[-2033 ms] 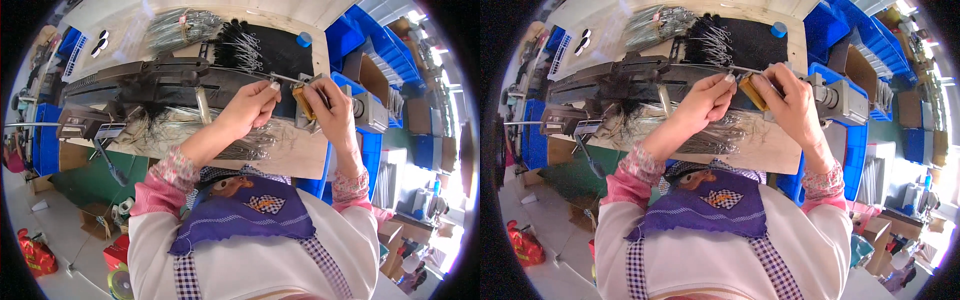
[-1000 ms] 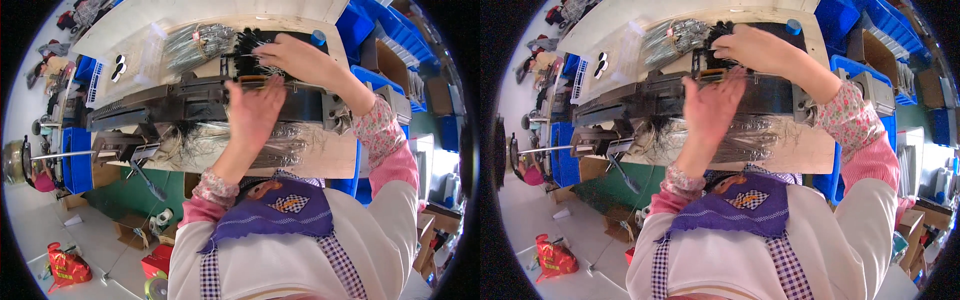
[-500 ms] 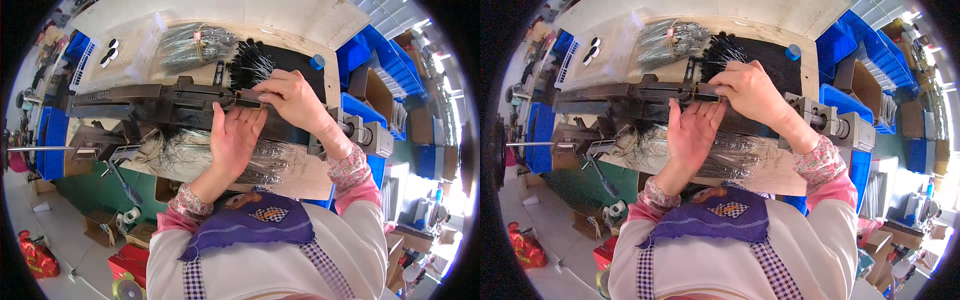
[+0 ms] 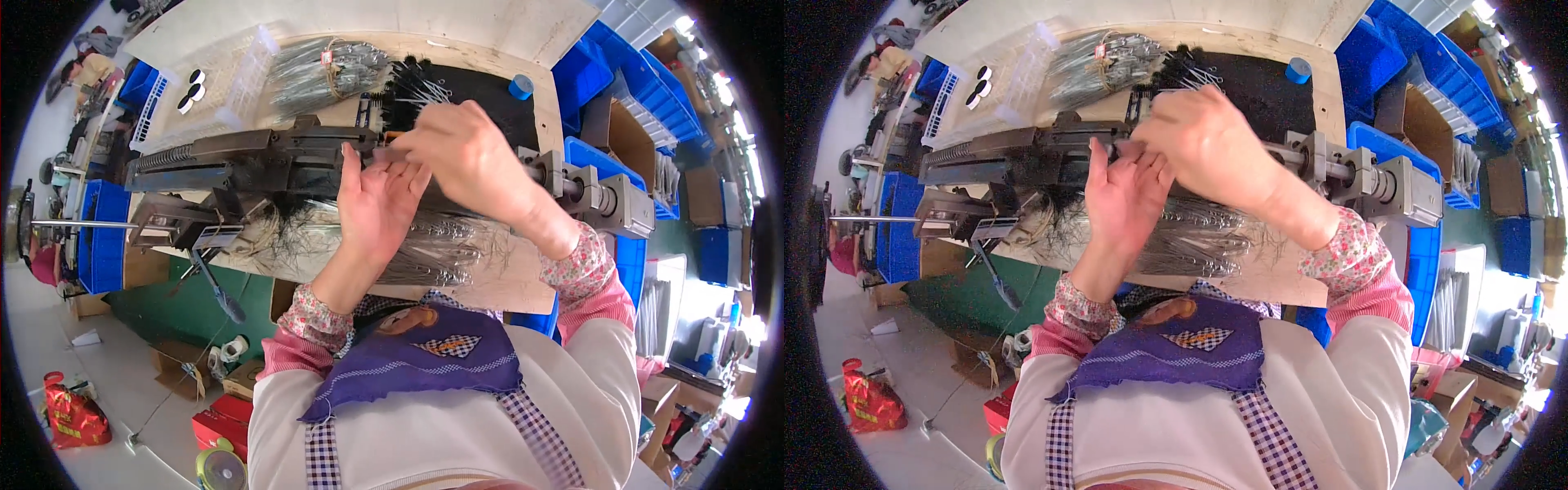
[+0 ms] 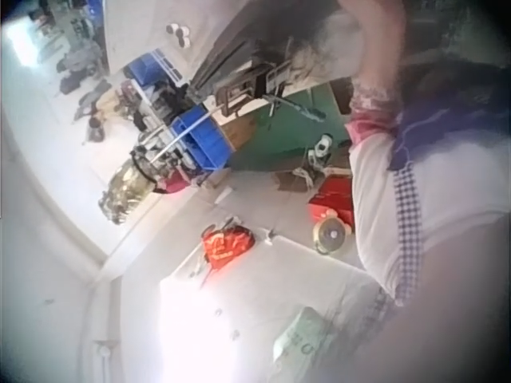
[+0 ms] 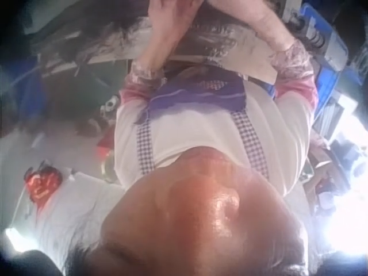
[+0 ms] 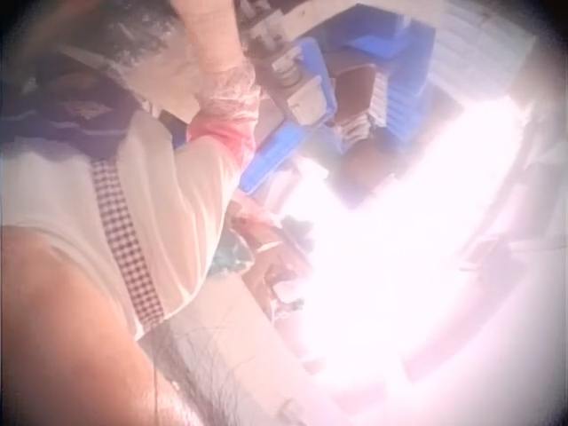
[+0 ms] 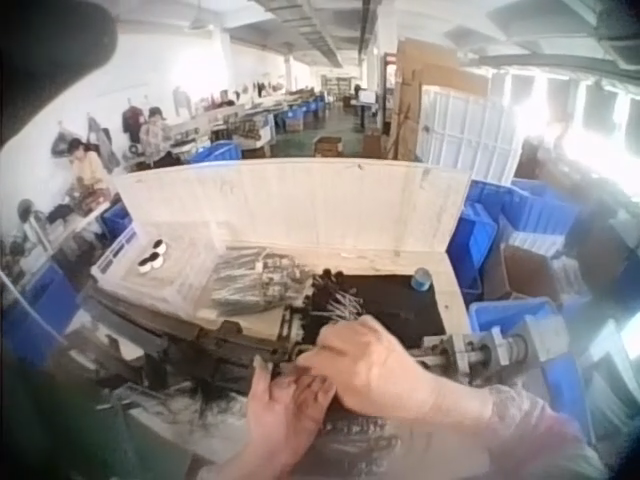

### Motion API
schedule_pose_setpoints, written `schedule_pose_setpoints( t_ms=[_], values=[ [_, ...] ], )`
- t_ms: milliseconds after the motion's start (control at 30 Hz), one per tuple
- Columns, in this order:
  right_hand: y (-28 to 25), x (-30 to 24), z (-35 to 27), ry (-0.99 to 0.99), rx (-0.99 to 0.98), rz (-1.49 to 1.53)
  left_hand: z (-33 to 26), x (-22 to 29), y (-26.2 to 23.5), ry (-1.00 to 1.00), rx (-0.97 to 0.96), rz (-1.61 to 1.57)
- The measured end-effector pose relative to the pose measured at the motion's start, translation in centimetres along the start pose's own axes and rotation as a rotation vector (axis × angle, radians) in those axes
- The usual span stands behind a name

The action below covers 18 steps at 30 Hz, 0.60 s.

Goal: The worker is inserting silver metal rods into black connector blocks using an assembly machine.

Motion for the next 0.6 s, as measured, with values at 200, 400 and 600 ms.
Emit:
schedule_pose_setpoints(
  t_ms=[200,400,600],
  values=[
    [-0.8,0.5,0.7,0.240,0.052,-0.042,-0.1,0.1,0.8,0.165,0.369,0.268],
    [0.7,-1.7,0.1,0.165,-0.234,-0.248,-0.3,0.3,1.6,0.133,0.476,0.325],
    [0.6,-2.0,-0.1,0.156,-0.371,-0.323,0.2,0.3,2.1,0.059,0.503,0.358]
  ],
)
Point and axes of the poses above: each hand's wrist, its own z-axis towards the middle knuckle, its own y-axis out of the palm, x = y × z, the point moved 1 cm from there along z, towards the middle knuckle
